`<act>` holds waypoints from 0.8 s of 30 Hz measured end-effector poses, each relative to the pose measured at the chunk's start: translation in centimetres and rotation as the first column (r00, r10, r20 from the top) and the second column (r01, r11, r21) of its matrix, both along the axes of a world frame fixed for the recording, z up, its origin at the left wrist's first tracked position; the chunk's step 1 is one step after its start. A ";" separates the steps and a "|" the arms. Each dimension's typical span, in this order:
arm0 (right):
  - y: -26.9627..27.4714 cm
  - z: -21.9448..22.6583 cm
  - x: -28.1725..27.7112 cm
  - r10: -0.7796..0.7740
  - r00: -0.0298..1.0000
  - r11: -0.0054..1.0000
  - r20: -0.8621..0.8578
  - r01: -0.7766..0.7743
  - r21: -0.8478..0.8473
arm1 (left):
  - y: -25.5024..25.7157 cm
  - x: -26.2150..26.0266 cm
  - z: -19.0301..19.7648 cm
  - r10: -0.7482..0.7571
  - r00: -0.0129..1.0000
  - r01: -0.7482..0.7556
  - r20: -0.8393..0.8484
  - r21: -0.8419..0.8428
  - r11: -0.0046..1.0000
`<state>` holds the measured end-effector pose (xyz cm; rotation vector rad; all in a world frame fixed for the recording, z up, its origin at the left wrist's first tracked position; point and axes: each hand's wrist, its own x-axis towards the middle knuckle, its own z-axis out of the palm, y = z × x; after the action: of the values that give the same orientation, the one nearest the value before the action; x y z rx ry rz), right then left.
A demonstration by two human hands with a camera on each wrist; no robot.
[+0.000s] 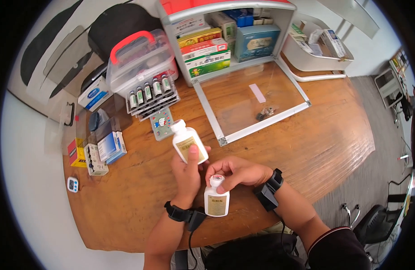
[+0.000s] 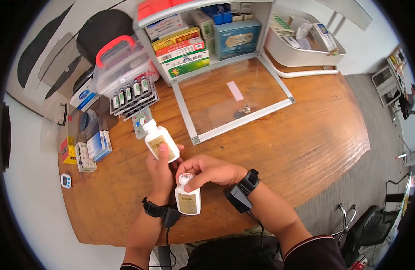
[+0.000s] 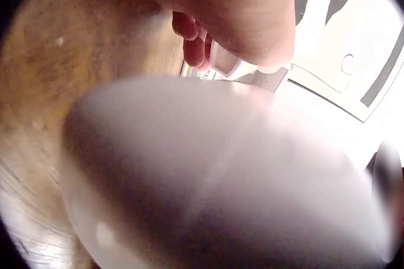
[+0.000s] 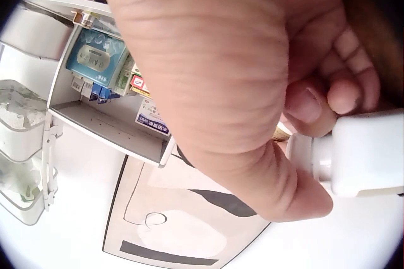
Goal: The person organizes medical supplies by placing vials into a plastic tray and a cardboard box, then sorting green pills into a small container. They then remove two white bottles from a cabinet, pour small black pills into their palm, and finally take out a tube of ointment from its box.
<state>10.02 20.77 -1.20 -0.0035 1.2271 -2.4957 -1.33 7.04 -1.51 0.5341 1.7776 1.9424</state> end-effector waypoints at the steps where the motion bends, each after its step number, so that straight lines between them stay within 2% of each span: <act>1: 0.0 0.0 -0.1 -0.023 1.000 1.000 -0.005 0.023 0.001 | 0.1 -0.4 0.5 -0.010 1.000 0.010 0.003 0.028 1.000; 4: -0.2 -0.6 -0.1 0.006 0.997 0.999 -0.083 -0.003 0.037 | -1.1 -2.2 3.5 0.020 0.999 -0.017 -0.040 0.093 0.996; 5: -0.4 -1.0 -0.1 -0.024 0.996 0.999 -0.084 0.027 0.032 | -1.3 -2.2 5.6 0.029 0.997 -0.015 -0.067 0.203 0.979; 7: -0.5 -1.4 -0.2 -0.001 0.992 0.999 -0.126 0.006 0.043 | -2.9 -1.5 10.3 -0.070 0.994 0.093 -0.084 0.315 0.945; 8: -0.5 -1.1 -0.2 -0.013 0.993 0.999 -0.121 0.019 0.047 | -3.0 -0.7 12.1 0.008 0.995 0.033 -0.103 0.389 0.921; 9: -0.5 -1.2 -0.1 -0.023 0.992 0.998 -0.120 0.029 0.048 | -3.6 -0.2 13.3 -0.019 0.985 0.100 -0.172 0.474 0.875; 10: -0.4 -1.4 -0.2 -0.009 0.992 0.999 -0.125 0.015 0.049 | -4.2 -0.3 14.8 -0.267 0.933 0.360 -0.243 0.595 0.718; 11: -0.3 -1.5 -0.3 0.007 0.991 0.999 -0.130 -0.001 0.052 | -4.3 0.7 15.9 -0.088 0.960 0.238 -0.264 0.616 0.751; 12: -0.3 -1.5 -0.4 0.005 0.991 0.998 -0.131 0.003 0.056 | -4.1 2.5 17.3 0.023 0.948 0.191 -0.318 0.623 0.758; 13: -0.3 -1.5 -0.3 0.005 0.991 0.998 -0.137 0.003 0.062 | -4.5 2.5 18.1 -0.105 0.890 0.383 -0.444 0.601 0.701; 15: -0.4 -1.4 -0.3 0.001 0.990 0.998 -0.143 0.009 0.068 | -5.3 2.6 19.9 -0.109 0.727 0.496 -0.678 0.409 0.766; 17: -0.4 -1.2 -0.3 0.003 0.990 0.998 -0.143 0.007 0.064 | -5.2 4.3 21.1 0.008 0.785 0.394 -0.619 0.509 0.765; 18: -0.3 -1.3 -0.4 0.000 0.990 0.998 -0.143 0.010 0.065 | -4.3 3.8 20.4 0.342 0.706 0.252 -0.620 0.671 0.697; 19: -0.1 -1.4 -0.5 0.026 0.992 0.998 -0.126 -0.019 0.062 | -4.5 4.4 21.1 0.341 0.708 0.253 -0.619 0.672 0.696; 21: 0.0 -1.8 -0.3 0.051 0.993 0.997 -0.110 -0.044 0.059 | -5.3 6.0 23.0 0.087 0.800 0.286 -0.593 0.505 0.814; 22: 0.0 -2.0 -0.3 0.044 0.989 0.997 -0.139 -0.034 0.075 | -5.1 6.0 22.7 0.190 0.785 0.231 -0.590 0.563 0.793; 23: -0.1 -1.9 -0.6 0.045 0.983 0.995 -0.179 -0.028 0.093 | -12.2 4.2 19.1 0.194 0.776 0.235 -0.600 0.561 0.794; 24: 0.1 -1.8 -0.7 0.033 0.986 0.994 -0.163 -0.015 0.112 | -7.4 3.8 17.6 0.148 0.827 0.162 -0.542 0.483 0.860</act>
<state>9.35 20.83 -2.98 -0.1992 1.4217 -2.4436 2.49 -0.35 16.06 1.4329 1.5110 2.4342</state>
